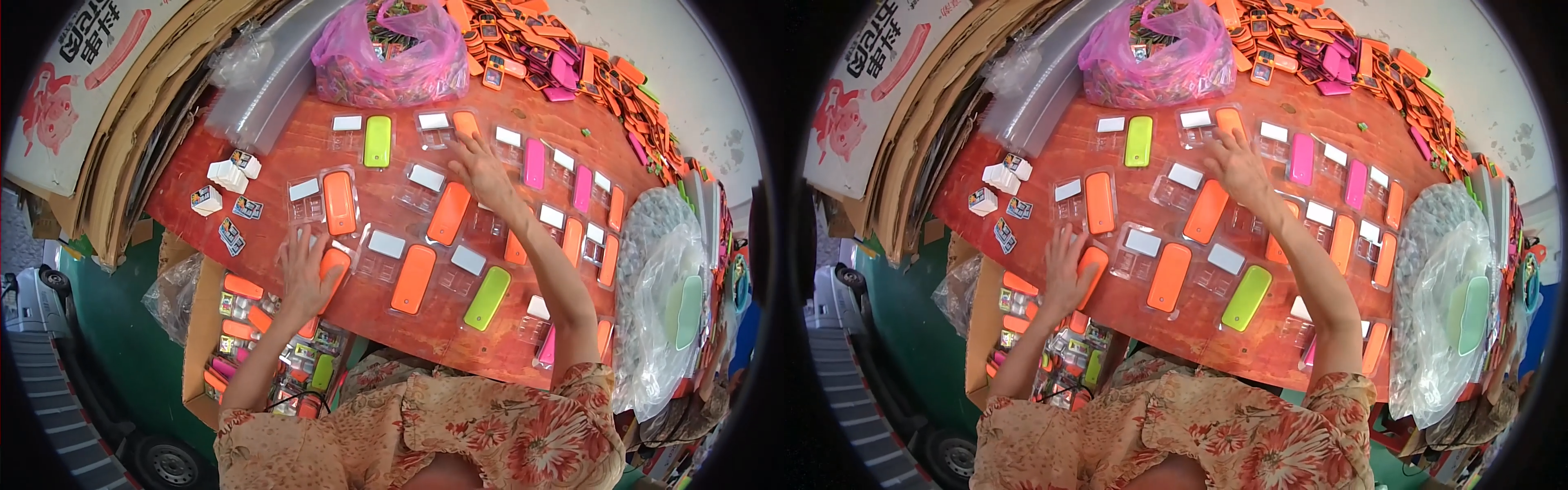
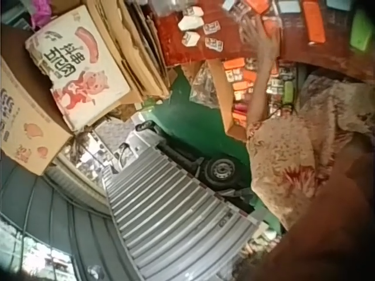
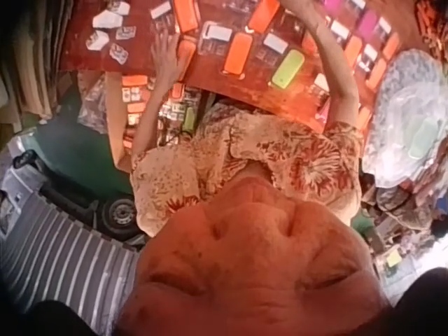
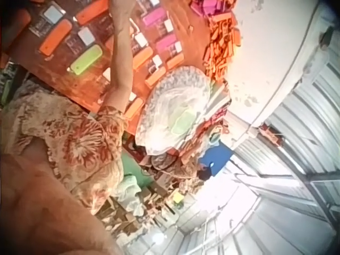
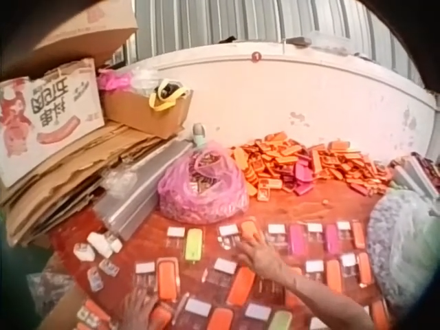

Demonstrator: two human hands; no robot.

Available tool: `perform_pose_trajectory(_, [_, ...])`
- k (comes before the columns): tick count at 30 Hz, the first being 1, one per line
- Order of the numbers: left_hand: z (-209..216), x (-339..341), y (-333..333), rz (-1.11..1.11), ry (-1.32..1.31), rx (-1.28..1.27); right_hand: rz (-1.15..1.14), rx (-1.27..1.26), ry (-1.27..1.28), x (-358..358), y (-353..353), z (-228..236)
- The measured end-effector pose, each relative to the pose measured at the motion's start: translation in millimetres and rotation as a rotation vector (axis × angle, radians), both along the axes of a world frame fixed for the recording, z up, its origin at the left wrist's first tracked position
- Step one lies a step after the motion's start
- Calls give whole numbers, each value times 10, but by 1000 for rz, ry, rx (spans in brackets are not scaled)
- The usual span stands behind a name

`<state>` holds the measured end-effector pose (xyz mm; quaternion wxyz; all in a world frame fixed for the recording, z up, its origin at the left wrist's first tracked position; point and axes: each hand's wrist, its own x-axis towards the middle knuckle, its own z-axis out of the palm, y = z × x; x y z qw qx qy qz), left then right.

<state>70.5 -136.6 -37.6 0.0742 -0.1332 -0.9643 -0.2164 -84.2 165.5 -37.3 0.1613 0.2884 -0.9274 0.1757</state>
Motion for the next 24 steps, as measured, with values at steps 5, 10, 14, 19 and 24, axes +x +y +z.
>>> perform_pose_trajectory(5, [-82, 45, 230, 226, -116, -78, -125, 15, -192, -40, -111, -6])
perform_pose_trajectory(10, [-31, 22, 398, 308, -120, -150, -173, 120, -204, 178, -262, 46])
perform_pose_trajectory(14, [345, -232, 543, 179, 75, -169, -150, 91, -154, 258, -203, 105])
perform_pose_trajectory(19, [736, -1601, 781, -184, 576, 86, 95, -124, -267, 514, -90, 506])
perform_pose_trajectory(24, [941, -3098, 866, -80, 241, -262, 219, -220, -289, 994, 217, 805])
